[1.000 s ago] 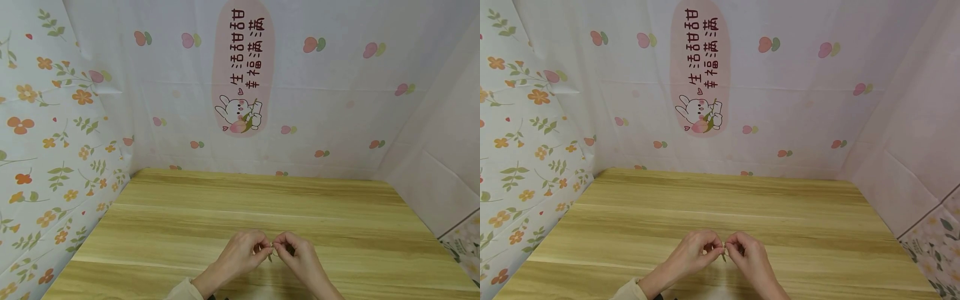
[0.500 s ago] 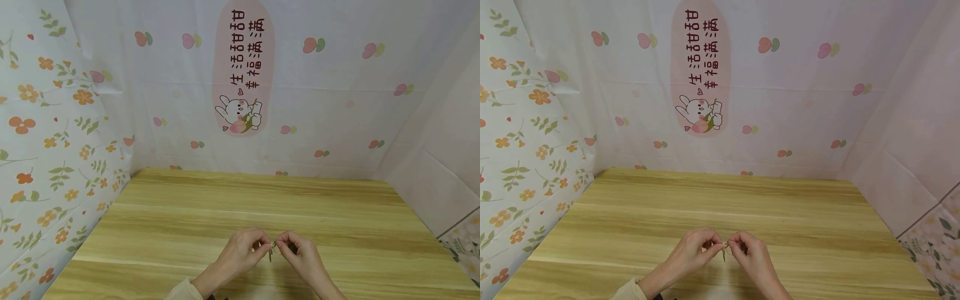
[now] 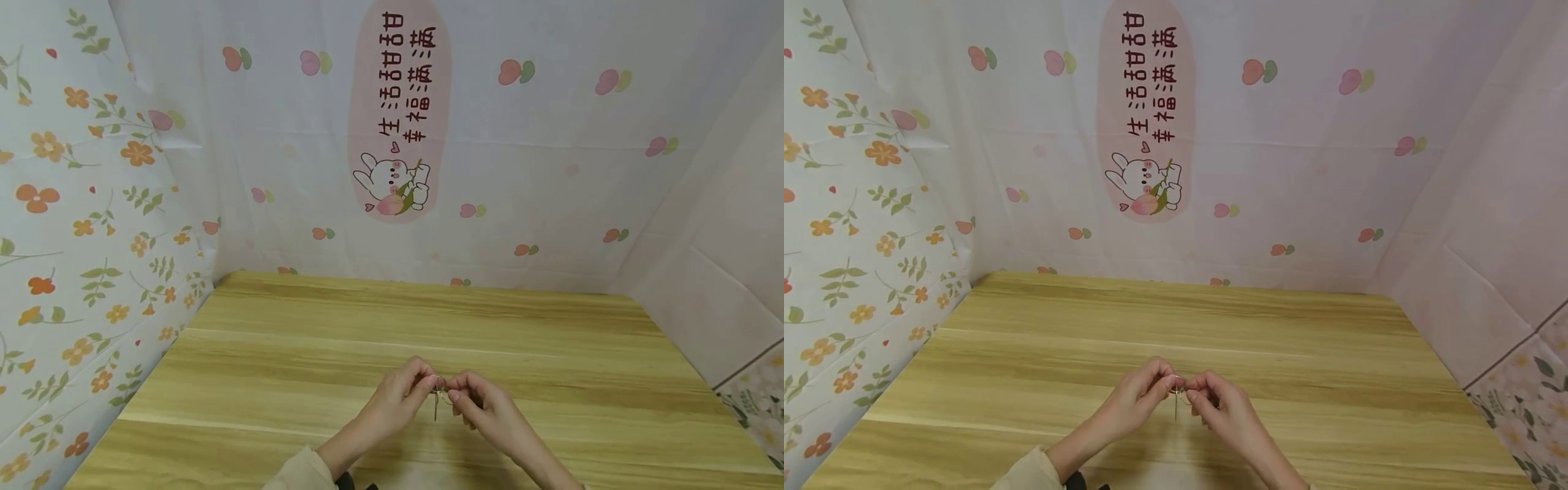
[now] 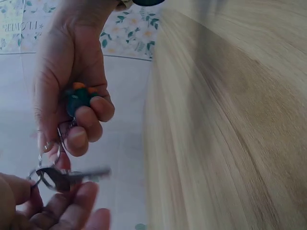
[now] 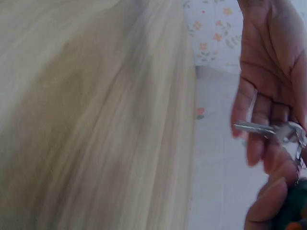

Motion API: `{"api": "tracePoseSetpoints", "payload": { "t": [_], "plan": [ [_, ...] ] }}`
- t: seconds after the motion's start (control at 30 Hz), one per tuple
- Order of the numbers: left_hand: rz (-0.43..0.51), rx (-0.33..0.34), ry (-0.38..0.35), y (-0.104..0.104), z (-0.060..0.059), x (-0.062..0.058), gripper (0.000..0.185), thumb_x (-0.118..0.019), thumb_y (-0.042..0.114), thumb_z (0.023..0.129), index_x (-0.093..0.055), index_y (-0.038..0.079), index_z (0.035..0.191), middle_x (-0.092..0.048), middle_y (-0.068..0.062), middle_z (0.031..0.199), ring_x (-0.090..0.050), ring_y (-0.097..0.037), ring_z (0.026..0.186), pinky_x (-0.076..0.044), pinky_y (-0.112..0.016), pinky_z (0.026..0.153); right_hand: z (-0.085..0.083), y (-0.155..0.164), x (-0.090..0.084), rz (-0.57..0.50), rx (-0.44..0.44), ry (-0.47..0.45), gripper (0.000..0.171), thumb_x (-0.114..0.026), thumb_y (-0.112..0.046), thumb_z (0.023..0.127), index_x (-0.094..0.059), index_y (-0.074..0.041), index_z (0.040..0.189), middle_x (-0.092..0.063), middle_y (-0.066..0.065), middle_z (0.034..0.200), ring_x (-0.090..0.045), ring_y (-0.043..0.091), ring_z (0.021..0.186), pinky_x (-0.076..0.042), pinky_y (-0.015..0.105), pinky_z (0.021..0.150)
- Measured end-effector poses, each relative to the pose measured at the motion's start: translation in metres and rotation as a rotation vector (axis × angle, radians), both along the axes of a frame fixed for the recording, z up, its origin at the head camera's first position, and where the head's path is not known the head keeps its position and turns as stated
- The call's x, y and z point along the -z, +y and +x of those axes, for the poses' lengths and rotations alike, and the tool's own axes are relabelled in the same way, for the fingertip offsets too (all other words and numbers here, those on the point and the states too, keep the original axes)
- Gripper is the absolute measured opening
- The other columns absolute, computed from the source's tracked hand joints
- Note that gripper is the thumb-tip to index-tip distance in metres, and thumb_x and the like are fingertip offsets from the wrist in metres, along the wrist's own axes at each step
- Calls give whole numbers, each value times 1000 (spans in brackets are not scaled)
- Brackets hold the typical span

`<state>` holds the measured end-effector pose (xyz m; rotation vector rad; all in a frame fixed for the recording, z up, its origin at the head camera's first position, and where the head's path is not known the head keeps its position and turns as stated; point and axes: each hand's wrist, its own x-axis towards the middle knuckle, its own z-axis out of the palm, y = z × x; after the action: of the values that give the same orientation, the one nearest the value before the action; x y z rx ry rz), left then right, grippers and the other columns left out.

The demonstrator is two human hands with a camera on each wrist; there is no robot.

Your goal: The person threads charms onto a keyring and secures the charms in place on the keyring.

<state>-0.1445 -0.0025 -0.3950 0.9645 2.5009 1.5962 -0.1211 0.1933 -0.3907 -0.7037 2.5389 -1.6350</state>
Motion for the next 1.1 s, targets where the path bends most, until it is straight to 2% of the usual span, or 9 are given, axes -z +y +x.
{"api": "tracePoseSetpoints", "payload": {
  "t": [0.1, 0.23, 0.37, 0.47, 0.63, 0.83, 1.1],
  "plan": [
    [-11, 18, -63, 0, -2, 0, 18, -36, 20, 103, -48, 7, 97, -66, -9, 103, -64, -16, 92, -51, -22, 78, -4, 4, -1, 30, -54, -44, 20, -53, -13, 96, -55, 6, 101, -56, 4, 78, -47, 0, 60, -46, 22, 49],
    [16, 53, -137, -1, -5, 0, 18, -32, 15, 103, -45, 4, 98, -65, -11, 97, -67, -21, 88, -53, -24, 78, -6, 9, -1, 68, -96, -122, 21, -57, -14, 94, -56, 6, 100, -54, 2, 78, -45, 0, 61, -43, 20, 49],
    [26, 50, -206, -3, -8, 0, 18, -34, 17, 103, -44, 3, 98, -60, -7, 87, -65, -15, 76, -55, -26, 69, -9, 10, 0, 105, -99, -147, 22, -60, -15, 92, -56, 6, 100, -53, 2, 80, -45, 1, 64, -42, 19, 53],
    [-3, 11, -246, -5, -11, 0, 17, -37, 20, 103, -44, 5, 98, -54, -2, 81, -58, -9, 67, -52, -23, 60, -12, 11, 0, 128, -82, -140, 21, -61, -14, 91, -57, 5, 99, -55, 4, 84, -46, 2, 67, -44, 19, 56],
    [-94, -37, -221, -11, -17, 3, 12, -44, 19, 100, -48, 9, 94, -49, 2, 76, -50, -6, 58, -42, -19, 52, -16, 13, 3, 142, -83, -102, 17, -62, -11, 90, -57, 4, 96, -55, 6, 88, -44, 2, 70, -42, 19, 57],
    [-167, -43, -171, -17, -25, 10, 8, -53, 18, 96, -53, 11, 91, -50, 5, 74, -45, -3, 56, -37, -18, 49, -20, 14, 8, 190, -64, -57, 13, -63, -7, 88, -58, 3, 96, -53, 6, 89, -42, 3, 70, -40, 18, 57],
    [-207, -47, -165, -21, -30, 17, 4, -59, 16, 93, -57, 12, 93, -56, 6, 79, -46, -4, 63, -40, -19, 53, -24, 12, 11, 304, -12, 100, 13, -68, -1, 82, -59, -4, 91, -56, 2, 86, -44, 1, 71, -43, 19, 58]
  ]
}}
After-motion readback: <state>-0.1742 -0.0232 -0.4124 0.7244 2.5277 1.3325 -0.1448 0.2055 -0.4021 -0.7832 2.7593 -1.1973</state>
